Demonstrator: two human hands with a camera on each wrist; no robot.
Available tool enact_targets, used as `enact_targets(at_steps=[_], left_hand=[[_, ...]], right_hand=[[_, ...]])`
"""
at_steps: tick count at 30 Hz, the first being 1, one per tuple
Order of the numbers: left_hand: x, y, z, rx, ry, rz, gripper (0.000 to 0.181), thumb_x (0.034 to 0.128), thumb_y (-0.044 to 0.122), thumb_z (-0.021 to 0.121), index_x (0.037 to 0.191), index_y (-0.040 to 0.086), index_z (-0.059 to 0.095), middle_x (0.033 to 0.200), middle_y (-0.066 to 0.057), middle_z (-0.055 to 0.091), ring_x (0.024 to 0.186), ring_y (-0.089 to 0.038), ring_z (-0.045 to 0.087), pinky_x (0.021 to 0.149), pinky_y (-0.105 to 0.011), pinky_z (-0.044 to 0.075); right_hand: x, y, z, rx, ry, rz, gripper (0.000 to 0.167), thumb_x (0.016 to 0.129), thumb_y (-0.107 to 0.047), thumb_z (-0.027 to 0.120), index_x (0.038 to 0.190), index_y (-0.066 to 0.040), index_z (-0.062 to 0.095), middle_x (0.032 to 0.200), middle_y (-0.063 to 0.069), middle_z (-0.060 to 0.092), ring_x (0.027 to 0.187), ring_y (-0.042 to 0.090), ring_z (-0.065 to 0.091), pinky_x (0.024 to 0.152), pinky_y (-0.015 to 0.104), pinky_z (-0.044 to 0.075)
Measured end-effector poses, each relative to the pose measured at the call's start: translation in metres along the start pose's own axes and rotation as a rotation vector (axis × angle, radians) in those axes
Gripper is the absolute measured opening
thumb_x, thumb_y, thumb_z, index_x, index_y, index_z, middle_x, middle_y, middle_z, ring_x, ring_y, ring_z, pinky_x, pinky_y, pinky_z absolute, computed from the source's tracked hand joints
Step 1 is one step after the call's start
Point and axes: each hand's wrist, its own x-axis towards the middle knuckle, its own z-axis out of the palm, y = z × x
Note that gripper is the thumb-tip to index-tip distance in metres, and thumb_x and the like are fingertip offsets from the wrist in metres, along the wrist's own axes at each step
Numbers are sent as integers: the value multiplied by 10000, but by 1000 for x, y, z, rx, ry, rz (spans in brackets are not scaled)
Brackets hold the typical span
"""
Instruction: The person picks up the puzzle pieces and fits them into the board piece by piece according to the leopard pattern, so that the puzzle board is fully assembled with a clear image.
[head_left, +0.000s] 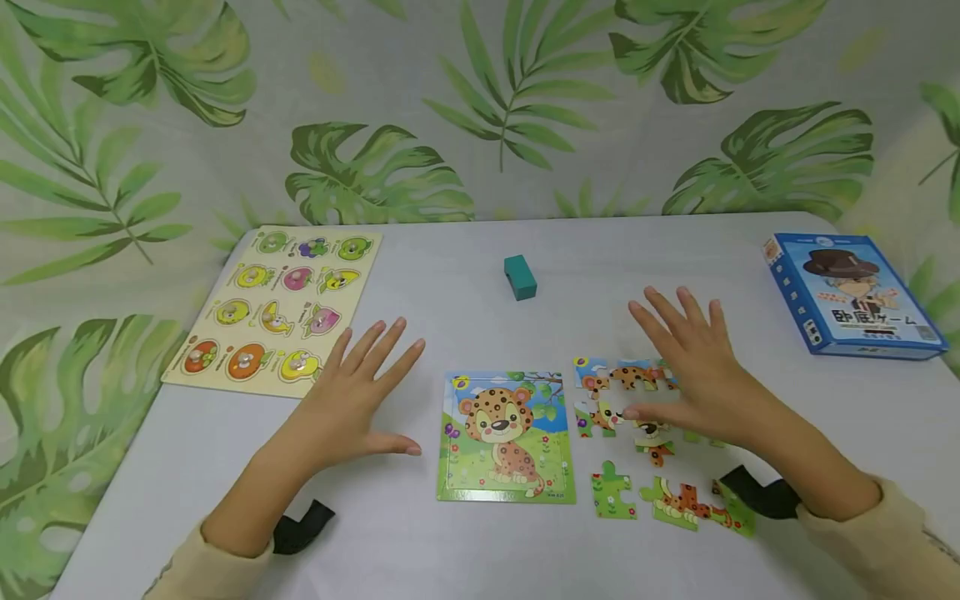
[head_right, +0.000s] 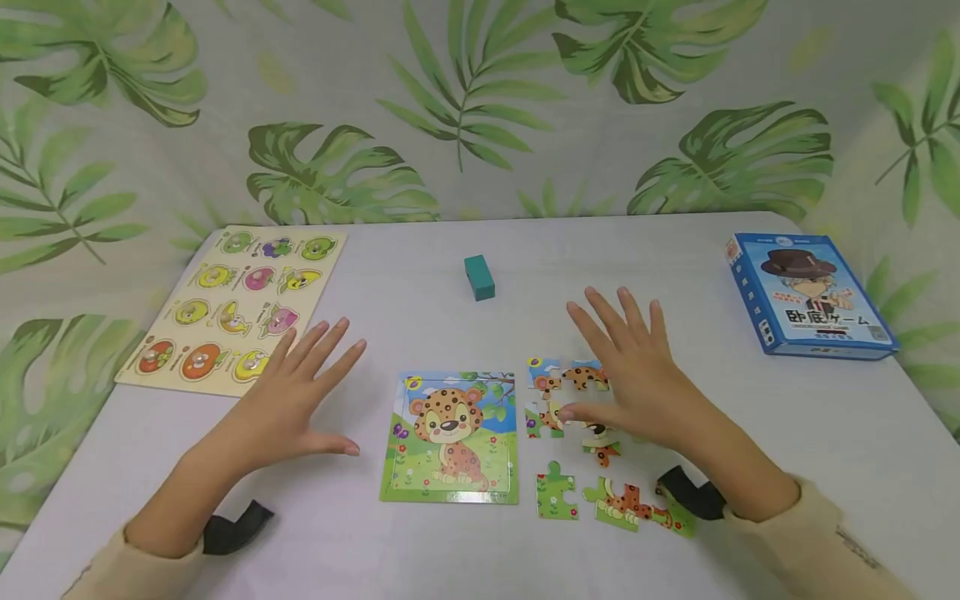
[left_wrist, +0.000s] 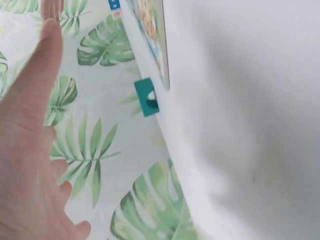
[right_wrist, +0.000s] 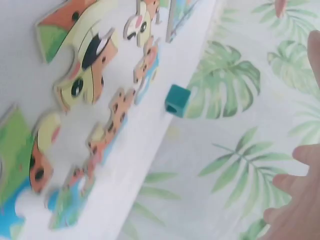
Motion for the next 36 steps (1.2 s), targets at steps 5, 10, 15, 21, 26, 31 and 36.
enact_targets(at_steps=[5, 10, 15, 21, 26, 31, 36], left_hand=[[4, 15, 15, -117, 38, 60, 1051, 667, 770, 447, 1456, 160, 116, 1498, -70, 49, 1343, -261, 75, 1061, -459, 61], [6, 28, 25, -271, 25, 59, 1024, 696, 706, 503, 1452, 125, 129, 1492, -60, 102, 1339, -230, 122, 1069, -393, 107], [6, 33, 33, -374, -46, -13, 1019, 689, 612, 620, 1445, 105, 162, 1481, -53, 158, 1334, -187, 141, 1059, -348, 167], [3, 29, 46, -481, -138, -93, 986, 697, 498, 690, 1439, 90, 184, 1479, -34, 162, 1327, -167, 160, 1041, -322, 208], [1, 24, 54, -529, -167, -111, 941, 710, 469, 692, 1424, 65, 231, 1461, -70, 217, 1315, -198, 204, 1039, -333, 217], [2, 21, 58, -538, -160, -75, 881, 713, 439, 706, 1385, 23, 318, 1442, -92, 259, 1297, -237, 250, 1033, -367, 238], [2, 21, 60, -545, -160, -67, 871, 719, 456, 695, 1381, 23, 329, 1444, -86, 255, 1294, -249, 253, 1029, -385, 246]], right_hand=[[12, -1, 14, 242, -23, 6, 1041, 678, -334, 777, 1446, -97, 116, 1469, 153, 104, 1329, 351, 4, 1027, 538, -36], [18, 2, 30, 409, -109, 88, 941, 744, -285, 726, 1447, -122, 124, 1464, 146, 130, 1316, 349, 104, 988, 574, 190], [19, 12, 44, 445, -169, 139, 851, 776, -265, 697, 1432, -85, 185, 1439, 168, 197, 1296, 360, 184, 962, 555, 267], [18, 25, 55, 466, -215, 169, 741, 793, -234, 685, 1387, -29, 291, 1393, 178, 287, 1251, 354, 287, 937, 518, 328], [15, 33, 63, 474, -231, 172, 651, 818, -229, 658, 1359, -31, 355, 1349, 168, 357, 1212, 333, 342, 937, 496, 328], [16, 34, 68, 431, -234, 128, 540, 840, -226, 631, 1308, -30, 445, 1247, 151, 435, 1118, 326, 393, 861, 479, 378], [16, 32, 67, 391, -237, 119, 470, 848, -215, 626, 1261, -31, 498, 1181, 116, 459, 1069, 296, 397, 807, 441, 396]])
